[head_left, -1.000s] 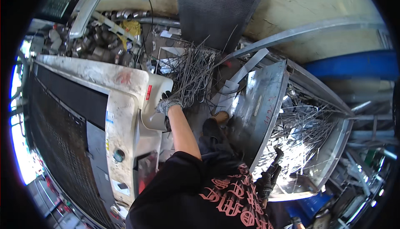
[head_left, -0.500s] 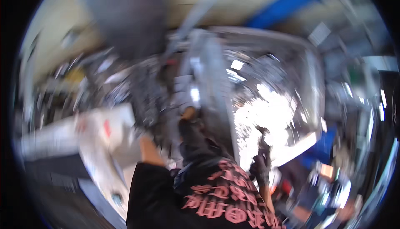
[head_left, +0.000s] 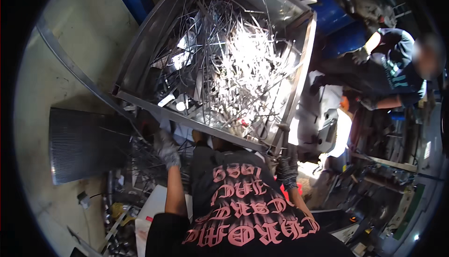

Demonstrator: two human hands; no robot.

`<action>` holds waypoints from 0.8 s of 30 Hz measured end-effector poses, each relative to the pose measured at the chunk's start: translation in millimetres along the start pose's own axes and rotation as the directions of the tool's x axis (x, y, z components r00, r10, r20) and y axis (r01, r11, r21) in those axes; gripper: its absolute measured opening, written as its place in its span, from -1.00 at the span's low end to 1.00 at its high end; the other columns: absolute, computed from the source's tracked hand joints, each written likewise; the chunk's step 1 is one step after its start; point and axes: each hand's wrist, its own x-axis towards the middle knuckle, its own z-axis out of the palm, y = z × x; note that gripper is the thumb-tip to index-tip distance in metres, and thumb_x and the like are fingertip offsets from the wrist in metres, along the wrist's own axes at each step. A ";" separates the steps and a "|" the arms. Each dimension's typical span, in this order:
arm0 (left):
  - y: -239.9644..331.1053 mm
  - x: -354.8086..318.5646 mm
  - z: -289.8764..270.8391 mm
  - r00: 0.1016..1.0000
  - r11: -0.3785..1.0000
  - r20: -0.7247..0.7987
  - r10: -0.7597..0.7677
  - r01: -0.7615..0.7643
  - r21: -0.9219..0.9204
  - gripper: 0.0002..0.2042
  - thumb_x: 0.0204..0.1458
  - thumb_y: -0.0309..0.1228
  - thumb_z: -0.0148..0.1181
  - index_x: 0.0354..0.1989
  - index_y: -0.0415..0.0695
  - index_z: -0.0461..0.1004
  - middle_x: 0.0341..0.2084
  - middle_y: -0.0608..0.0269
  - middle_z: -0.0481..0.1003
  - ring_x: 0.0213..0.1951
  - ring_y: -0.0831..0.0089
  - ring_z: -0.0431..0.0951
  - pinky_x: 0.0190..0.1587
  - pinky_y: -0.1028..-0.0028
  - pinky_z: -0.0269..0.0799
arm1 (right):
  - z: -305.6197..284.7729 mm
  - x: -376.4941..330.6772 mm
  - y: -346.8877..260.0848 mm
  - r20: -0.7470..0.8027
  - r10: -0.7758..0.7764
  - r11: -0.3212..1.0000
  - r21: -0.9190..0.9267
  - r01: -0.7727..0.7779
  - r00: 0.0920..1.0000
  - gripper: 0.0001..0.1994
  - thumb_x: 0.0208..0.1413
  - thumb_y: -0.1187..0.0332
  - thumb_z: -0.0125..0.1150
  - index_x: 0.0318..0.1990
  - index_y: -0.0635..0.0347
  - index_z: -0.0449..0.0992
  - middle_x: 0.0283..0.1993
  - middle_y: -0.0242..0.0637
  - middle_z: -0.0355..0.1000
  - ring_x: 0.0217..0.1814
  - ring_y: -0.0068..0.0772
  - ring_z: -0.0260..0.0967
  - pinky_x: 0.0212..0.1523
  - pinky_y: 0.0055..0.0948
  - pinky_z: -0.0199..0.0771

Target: Cutting and sorting metal wire scrap in a fabrication facility.

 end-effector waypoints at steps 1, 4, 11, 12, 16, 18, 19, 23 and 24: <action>15.7 -0.4 29.4 0.991 0.981 0.079 0.110 -0.095 -0.171 -0.72 0.22 -0.37 -0.06 -0.07 -0.31 0.46 -0.27 0.19 0.56 -0.31 0.30 0.53 -0.17 0.49 0.44 | -19.6 7.2 18.8 -0.056 -0.072 0.996 -0.056 0.069 0.996 -0.24 0.14 0.47 0.20 0.45 -0.28 0.00 -0.42 -0.38 0.42 -0.70 -0.66 0.12 -0.74 -0.59 0.11; 82.7 12.3 109.9 0.810 0.803 0.257 0.526 -0.573 0.162 -0.77 0.20 -0.26 0.18 -0.10 -0.14 0.55 -0.29 0.38 0.56 -0.38 0.70 0.49 -0.37 0.62 0.38 | -19.9 12.1 -3.2 -0.130 0.074 0.974 0.223 -0.044 0.989 -0.23 0.15 0.47 0.16 0.45 -0.30 -0.04 -0.42 -0.35 0.41 -0.73 -0.63 0.12 -0.76 -0.58 0.15; 220.7 -92.8 334.9 0.252 0.700 0.904 0.347 -0.710 -0.070 -0.53 0.17 -0.08 0.10 0.06 -0.22 0.46 -0.04 -0.03 0.54 0.04 0.17 0.53 0.14 0.32 0.39 | -42.7 19.3 -29.9 -0.373 0.279 0.952 0.231 -0.203 0.885 -0.25 0.12 0.49 0.15 0.44 -0.23 0.01 -0.47 -0.39 0.36 -0.73 -0.60 0.15 -0.76 -0.56 0.18; 213.7 -100.1 375.5 0.207 0.706 0.926 0.315 -0.703 -0.083 -0.45 0.15 -0.04 0.11 0.16 -0.22 0.39 0.05 -0.06 0.49 0.12 0.12 0.48 0.19 0.33 0.34 | -49.3 26.8 -33.6 -0.426 0.249 0.963 0.201 -0.177 0.870 -0.26 0.10 0.50 0.19 0.43 -0.16 0.05 -0.50 -0.44 0.33 -0.71 -0.64 0.14 -0.73 -0.59 0.15; 191.3 -114.4 473.5 0.195 0.411 0.980 0.047 -0.898 0.159 -0.13 0.04 0.32 -0.07 0.33 -0.19 0.19 0.20 -0.16 0.34 0.26 0.00 0.32 0.30 0.23 0.20 | -52.3 25.5 -45.5 -0.367 0.360 0.909 0.347 -0.232 0.858 -0.27 0.10 0.52 0.17 0.43 -0.07 0.05 -0.41 -0.38 0.40 -0.65 -0.62 0.22 -0.66 -0.57 0.25; 194.7 -125.7 500.3 0.119 0.326 0.990 -0.076 -0.935 0.137 -0.14 0.05 0.32 -0.09 0.35 -0.13 0.16 0.20 -0.17 0.33 0.26 0.00 0.31 0.28 0.21 0.21 | -70.0 19.4 -27.3 -0.376 0.417 0.890 0.353 -0.288 0.827 -0.29 0.09 0.50 0.20 0.41 0.07 0.09 -0.12 -0.29 0.46 -0.46 -0.61 0.34 -0.47 -0.63 0.35; 200.6 -134.1 499.5 0.007 0.433 0.999 -0.051 -0.901 0.028 -0.19 0.08 0.29 -0.11 0.36 -0.07 0.16 0.19 -0.15 0.34 0.24 0.01 0.33 0.25 0.18 0.23 | -79.4 17.6 -11.5 -0.463 0.332 0.942 0.209 -0.263 0.822 -0.30 0.08 0.49 0.22 0.40 0.11 0.11 -0.04 -0.26 0.44 -0.38 -0.58 0.38 -0.39 -0.61 0.39; 187.2 -139.0 502.5 -0.006 0.326 0.998 0.057 -0.945 -0.025 -0.39 0.17 0.14 -0.19 0.23 -0.02 0.35 0.12 -0.05 0.42 0.16 0.01 0.41 0.23 0.14 0.27 | -92.7 19.4 20.9 -0.537 0.253 0.961 0.042 -0.274 0.805 -0.31 0.08 0.47 0.23 0.39 0.18 0.13 0.16 -0.19 0.37 -0.07 -0.39 0.43 -0.06 -0.44 0.45; 184.3 -140.3 497.5 0.023 0.317 0.991 0.135 -0.948 -0.021 -0.41 0.17 0.12 -0.17 0.18 -0.04 0.40 0.09 -0.03 0.45 0.13 0.02 0.43 0.21 0.14 0.28 | -93.2 21.6 24.9 -0.543 0.259 0.956 0.027 -0.292 0.799 -0.32 0.08 0.47 0.22 0.38 0.20 0.13 0.21 -0.16 0.34 0.01 -0.35 0.41 0.01 -0.41 0.43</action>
